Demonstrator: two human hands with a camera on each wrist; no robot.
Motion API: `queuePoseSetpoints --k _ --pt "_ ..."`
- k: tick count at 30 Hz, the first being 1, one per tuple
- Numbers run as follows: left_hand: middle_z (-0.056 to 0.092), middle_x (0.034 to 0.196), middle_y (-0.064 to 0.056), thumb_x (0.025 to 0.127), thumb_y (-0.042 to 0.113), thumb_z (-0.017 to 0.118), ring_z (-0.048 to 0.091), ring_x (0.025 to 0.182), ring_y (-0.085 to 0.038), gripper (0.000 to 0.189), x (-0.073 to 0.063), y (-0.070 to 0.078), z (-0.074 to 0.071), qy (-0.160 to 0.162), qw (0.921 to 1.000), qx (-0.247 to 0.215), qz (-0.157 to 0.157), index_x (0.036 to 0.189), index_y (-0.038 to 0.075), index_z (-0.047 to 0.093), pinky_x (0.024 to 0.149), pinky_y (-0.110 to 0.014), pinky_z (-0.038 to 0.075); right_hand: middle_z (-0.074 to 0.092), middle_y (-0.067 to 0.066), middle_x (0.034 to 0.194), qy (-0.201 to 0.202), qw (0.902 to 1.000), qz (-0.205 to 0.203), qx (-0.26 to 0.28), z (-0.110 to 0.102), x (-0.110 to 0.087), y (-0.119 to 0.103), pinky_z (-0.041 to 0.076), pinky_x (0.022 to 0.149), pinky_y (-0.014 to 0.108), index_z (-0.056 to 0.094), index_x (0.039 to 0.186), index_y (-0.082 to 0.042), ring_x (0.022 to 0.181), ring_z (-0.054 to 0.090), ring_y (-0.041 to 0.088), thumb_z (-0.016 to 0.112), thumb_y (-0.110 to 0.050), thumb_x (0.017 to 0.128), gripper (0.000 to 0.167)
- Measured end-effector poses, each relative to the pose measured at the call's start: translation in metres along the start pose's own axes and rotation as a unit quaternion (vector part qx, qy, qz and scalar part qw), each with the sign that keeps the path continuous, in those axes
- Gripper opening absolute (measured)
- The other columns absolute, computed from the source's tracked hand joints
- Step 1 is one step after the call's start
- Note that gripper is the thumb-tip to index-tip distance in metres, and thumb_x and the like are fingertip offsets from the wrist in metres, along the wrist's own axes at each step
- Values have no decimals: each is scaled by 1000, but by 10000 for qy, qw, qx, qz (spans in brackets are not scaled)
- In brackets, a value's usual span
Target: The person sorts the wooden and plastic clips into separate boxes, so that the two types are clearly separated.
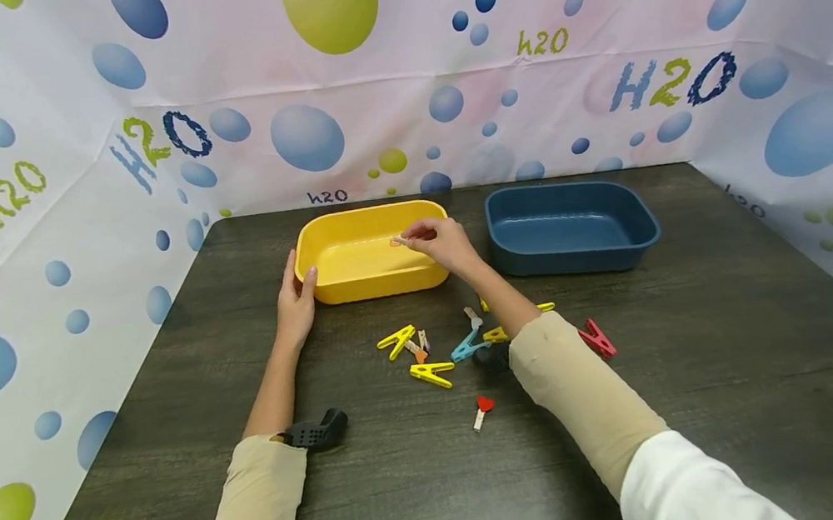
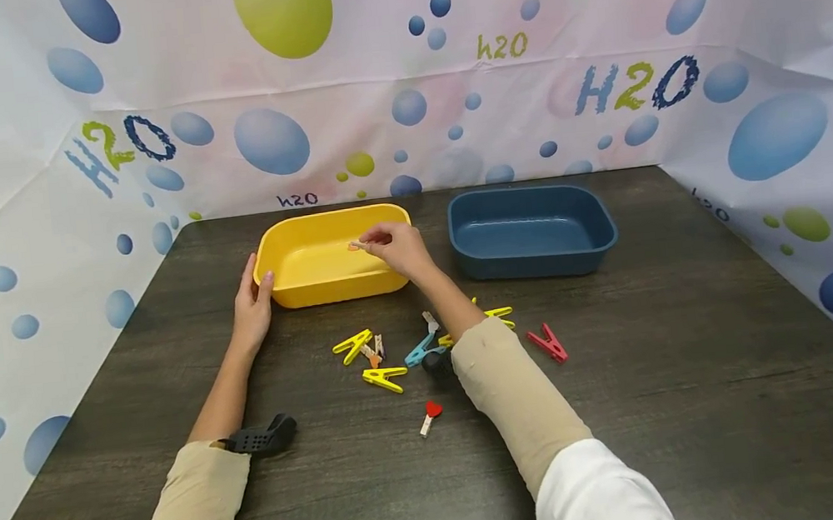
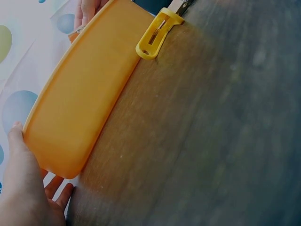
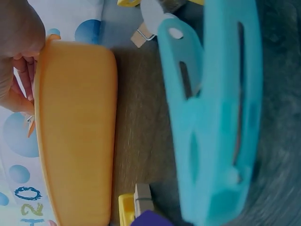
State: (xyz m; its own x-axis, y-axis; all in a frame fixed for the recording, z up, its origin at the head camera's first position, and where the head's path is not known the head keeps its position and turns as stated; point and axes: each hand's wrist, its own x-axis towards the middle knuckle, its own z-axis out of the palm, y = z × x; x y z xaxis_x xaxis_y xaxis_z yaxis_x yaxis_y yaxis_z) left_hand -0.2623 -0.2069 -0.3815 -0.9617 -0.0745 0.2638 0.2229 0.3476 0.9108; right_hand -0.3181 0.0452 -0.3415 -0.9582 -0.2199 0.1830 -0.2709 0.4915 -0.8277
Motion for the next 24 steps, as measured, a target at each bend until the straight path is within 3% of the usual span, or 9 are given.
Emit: queuePoseSetpoints --k 5,10,14,24 --pt "15 151 -9 97 41 41 20 134 -26 64 6 -23 1 83 9998 -46 182 149 16 13 106 -40 20 64 7 90 102 9997 -158 -136 2 -1 3 46 70 27 69 99 -4 81 56 19 65 -15 87 16" --pt "16 150 -6 96 43 42 23 133 -23 64 5 -23 1 86 9999 -7 147 149 20 14 105 -39 22 64 8 90 166 9997 -162 -64 2 -1 4 47 70 27 70 97 -3 81 57 19 66 -15 86 16" --pt "15 150 -6 97 41 41 22 133 -23 64 7 -24 1 19 10000 97 7 149 18 12 104 -40 23 64 9 90 125 9998 -119 11 2 -2 4 46 69 26 69 96 -2 80 56 20 66 -12 86 14" --pt "14 150 -6 97 39 41 21 133 -22 64 8 -24 0 30 10000 41 42 149 14 12 105 -38 22 63 8 89 34 9996 -150 -231 1 -3 2 45 69 26 69 97 -3 79 54 20 65 -10 87 13"
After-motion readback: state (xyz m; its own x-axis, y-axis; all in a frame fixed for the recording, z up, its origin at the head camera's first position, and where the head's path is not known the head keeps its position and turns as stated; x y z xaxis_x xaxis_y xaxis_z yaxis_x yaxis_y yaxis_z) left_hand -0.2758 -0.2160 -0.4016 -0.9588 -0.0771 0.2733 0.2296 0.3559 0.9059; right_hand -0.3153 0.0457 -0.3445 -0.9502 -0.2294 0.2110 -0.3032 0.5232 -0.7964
